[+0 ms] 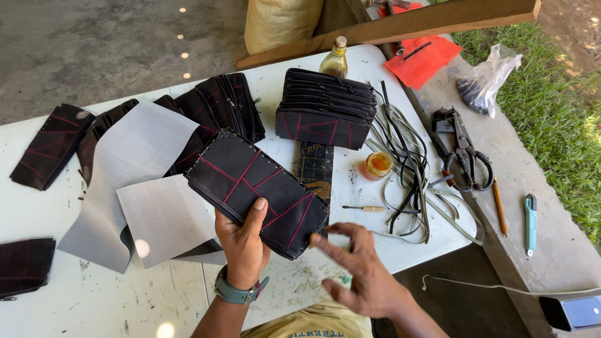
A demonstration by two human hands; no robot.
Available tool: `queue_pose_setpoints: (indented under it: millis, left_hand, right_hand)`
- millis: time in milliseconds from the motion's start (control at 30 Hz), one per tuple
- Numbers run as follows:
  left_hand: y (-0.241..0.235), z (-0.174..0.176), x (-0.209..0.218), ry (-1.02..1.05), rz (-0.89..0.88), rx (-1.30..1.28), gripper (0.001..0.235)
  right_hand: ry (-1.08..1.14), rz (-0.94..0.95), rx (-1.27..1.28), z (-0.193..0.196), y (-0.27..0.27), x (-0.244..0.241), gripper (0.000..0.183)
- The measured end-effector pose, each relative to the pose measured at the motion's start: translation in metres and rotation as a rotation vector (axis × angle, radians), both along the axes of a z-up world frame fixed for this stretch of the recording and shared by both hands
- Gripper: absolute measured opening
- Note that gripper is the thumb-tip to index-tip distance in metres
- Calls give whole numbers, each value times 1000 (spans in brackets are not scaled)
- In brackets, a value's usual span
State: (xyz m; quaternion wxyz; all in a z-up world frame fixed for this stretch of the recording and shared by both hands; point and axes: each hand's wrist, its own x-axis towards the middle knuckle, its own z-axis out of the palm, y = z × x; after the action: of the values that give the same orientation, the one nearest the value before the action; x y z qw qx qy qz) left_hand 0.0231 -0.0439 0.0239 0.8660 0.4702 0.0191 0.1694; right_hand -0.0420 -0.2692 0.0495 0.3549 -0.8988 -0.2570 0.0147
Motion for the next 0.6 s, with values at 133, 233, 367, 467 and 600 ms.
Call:
queue_pose_setpoints:
  millis: [133, 233, 367, 467, 600]
  left_hand:
    - [-4, -1, 1, 4, -11, -73, 39]
    - [-7, -1, 4, 6, 13, -87, 38]
    - [-10, -1, 7, -4, 32, -94, 42]
    - [-9, 0, 7, -11, 36, -71, 44]
    - [-11, -1, 7, 13, 62, -25, 42]
  right_hand:
    - [7, -96, 29, 4, 6, 1, 83]
    - [-208, -6, -51, 2, 15, -1, 79]
    - [-303, -131, -53, -5, 19, -4, 80]
    - [-294, -82, -96, -7, 14, -5, 75]
    - [-340, -85, -124, -1, 7, 1, 67]
